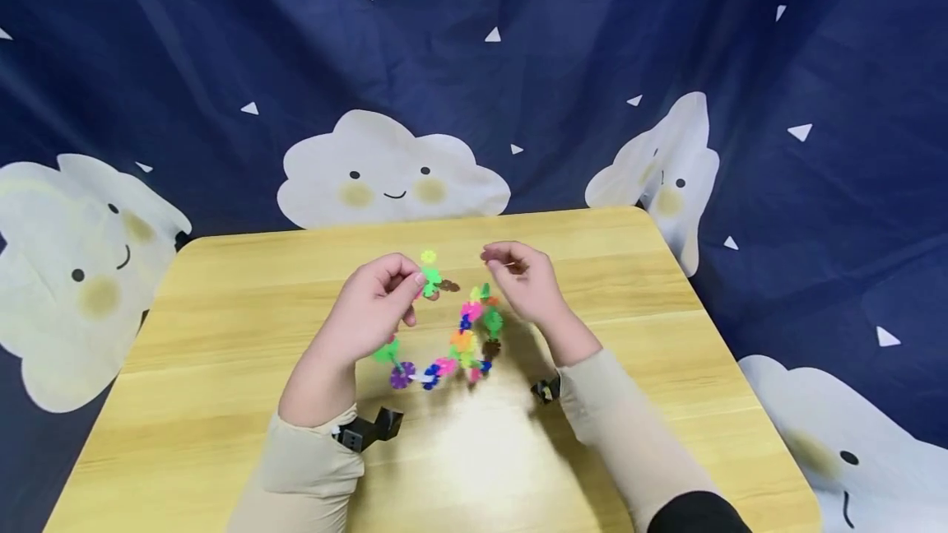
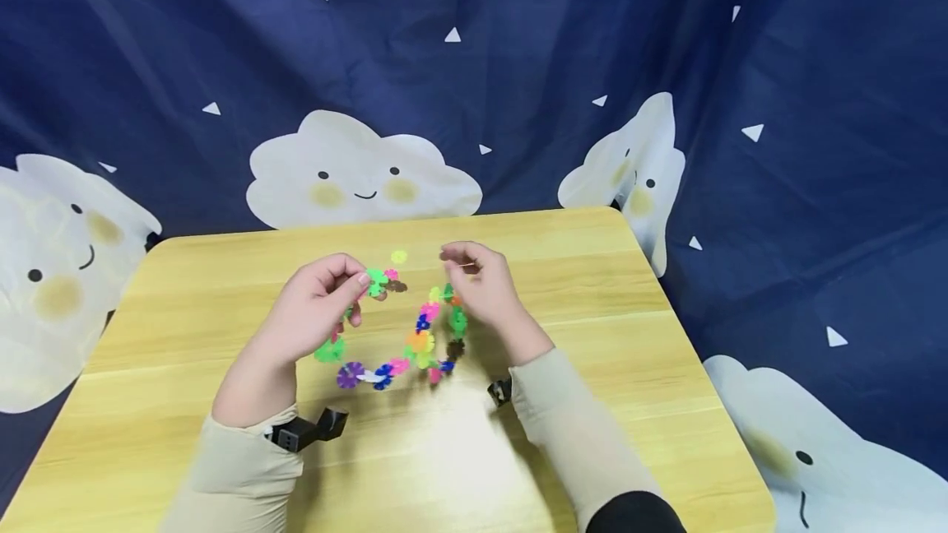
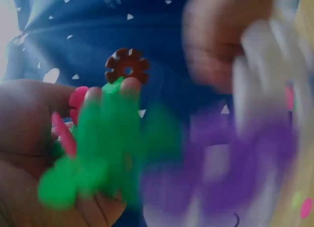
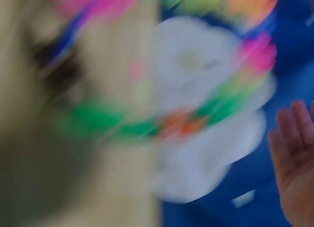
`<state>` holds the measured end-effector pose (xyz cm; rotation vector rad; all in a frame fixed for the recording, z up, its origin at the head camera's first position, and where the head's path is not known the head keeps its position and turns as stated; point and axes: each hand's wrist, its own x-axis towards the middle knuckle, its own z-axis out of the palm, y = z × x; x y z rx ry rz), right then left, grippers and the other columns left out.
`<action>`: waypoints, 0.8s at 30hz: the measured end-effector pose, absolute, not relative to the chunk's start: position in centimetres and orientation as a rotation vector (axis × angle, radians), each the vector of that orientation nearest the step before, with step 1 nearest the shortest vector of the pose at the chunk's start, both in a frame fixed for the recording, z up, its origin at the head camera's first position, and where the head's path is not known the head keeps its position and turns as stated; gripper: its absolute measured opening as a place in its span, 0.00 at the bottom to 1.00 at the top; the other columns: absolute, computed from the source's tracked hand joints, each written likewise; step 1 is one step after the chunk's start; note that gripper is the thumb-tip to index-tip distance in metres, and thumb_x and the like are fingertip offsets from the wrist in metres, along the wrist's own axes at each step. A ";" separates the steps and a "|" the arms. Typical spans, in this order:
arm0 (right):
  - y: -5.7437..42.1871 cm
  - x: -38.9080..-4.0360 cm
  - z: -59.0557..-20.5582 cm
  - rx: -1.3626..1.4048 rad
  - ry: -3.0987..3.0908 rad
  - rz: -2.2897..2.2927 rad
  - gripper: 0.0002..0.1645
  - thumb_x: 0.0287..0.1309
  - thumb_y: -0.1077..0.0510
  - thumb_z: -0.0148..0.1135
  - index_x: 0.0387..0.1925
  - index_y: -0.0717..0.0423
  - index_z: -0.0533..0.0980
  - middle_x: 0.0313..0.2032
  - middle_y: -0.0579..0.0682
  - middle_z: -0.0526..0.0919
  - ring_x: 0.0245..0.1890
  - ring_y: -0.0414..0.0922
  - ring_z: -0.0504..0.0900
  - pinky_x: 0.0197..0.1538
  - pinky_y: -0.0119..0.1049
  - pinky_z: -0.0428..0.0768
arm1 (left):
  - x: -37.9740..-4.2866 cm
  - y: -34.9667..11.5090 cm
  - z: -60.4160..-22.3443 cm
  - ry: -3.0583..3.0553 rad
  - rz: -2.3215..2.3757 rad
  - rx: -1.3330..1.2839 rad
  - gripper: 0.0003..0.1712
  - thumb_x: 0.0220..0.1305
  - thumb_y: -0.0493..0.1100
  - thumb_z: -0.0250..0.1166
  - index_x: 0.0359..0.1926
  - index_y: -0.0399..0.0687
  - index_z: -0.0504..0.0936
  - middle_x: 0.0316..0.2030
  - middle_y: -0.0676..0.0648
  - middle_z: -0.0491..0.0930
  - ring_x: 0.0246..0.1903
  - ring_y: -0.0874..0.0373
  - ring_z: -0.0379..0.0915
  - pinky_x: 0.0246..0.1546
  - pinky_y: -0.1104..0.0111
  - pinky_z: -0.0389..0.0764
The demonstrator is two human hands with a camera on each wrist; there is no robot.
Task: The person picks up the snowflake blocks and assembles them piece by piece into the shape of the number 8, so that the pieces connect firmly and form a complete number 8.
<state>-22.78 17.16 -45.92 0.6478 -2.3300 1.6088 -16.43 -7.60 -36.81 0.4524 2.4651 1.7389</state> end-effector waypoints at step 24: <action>10.9 -29.0 -52.7 1.072 -3.212 0.184 0.27 0.84 0.52 0.46 0.78 0.43 0.68 0.74 0.49 0.70 0.71 0.55 0.69 0.72 0.51 0.71 | -15.6 -10.9 -34.1 2.822 1.111 0.451 0.09 0.76 0.45 0.67 0.50 0.48 0.89 0.30 0.50 0.79 0.23 0.55 0.67 0.28 0.61 0.73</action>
